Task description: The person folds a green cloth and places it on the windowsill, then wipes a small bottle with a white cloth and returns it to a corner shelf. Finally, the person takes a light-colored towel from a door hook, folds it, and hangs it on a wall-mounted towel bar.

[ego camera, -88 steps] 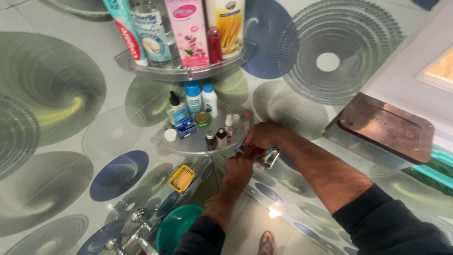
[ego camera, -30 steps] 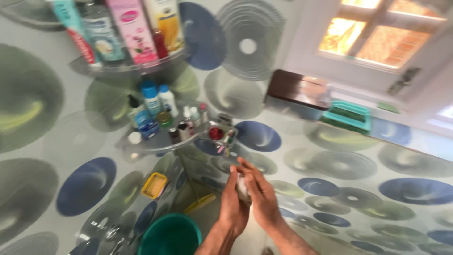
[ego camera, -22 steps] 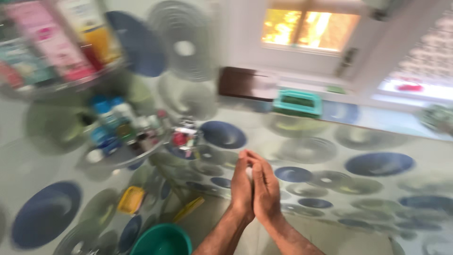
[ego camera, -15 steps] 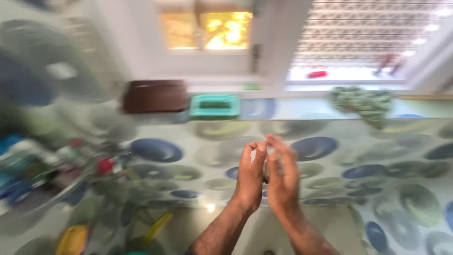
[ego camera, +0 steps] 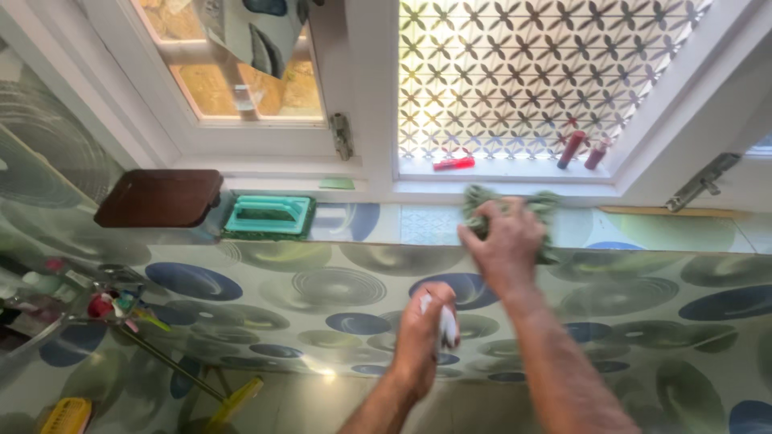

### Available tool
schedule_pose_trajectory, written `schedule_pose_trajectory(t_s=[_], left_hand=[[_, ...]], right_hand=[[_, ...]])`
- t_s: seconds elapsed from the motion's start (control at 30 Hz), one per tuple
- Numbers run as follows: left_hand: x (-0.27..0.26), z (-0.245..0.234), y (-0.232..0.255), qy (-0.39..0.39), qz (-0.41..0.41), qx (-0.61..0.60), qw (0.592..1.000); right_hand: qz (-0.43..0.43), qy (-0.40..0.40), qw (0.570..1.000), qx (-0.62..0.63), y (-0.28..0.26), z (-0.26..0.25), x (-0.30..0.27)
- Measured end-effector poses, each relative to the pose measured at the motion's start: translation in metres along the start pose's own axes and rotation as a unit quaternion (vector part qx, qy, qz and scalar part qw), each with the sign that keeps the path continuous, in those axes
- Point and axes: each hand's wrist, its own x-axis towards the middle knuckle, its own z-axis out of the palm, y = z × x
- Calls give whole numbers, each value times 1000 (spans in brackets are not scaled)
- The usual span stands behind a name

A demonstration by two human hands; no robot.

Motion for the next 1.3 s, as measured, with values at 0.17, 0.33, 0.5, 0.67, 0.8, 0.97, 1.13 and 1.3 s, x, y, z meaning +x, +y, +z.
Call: schedule_pose_trajectory(t_s=[0.17,0.33,0.5,0.67,0.8,0.97,1.13,1.3], left_hand=[[18,13,7,40,16,-22,999],[10,11,10,99,42,-3,994],[-2,-1,26,105,71,-155,980],[-14,5,35,116,21,-182,976],[-14,12,33,44,49,-19,998],[15,11,43,67,148,-8,987],[46,-7,56,197,48,112,973],[57,5,27,133,132,131,974]], right_hand=[[-90,-22,940,329,-17,9,-32],[-65,-182,807,559,-41,-1,-55],[-210,-176,844,461,-62,-28,-92],[-334,23,894,298,-66,-35,-92],[-267,16,915,302,-56,-25,-52],[-362,24,889,279,-84,8,15],[-338,-25,914,222,-87,46,14],[-125,-126,945,274,-9,54,24]])
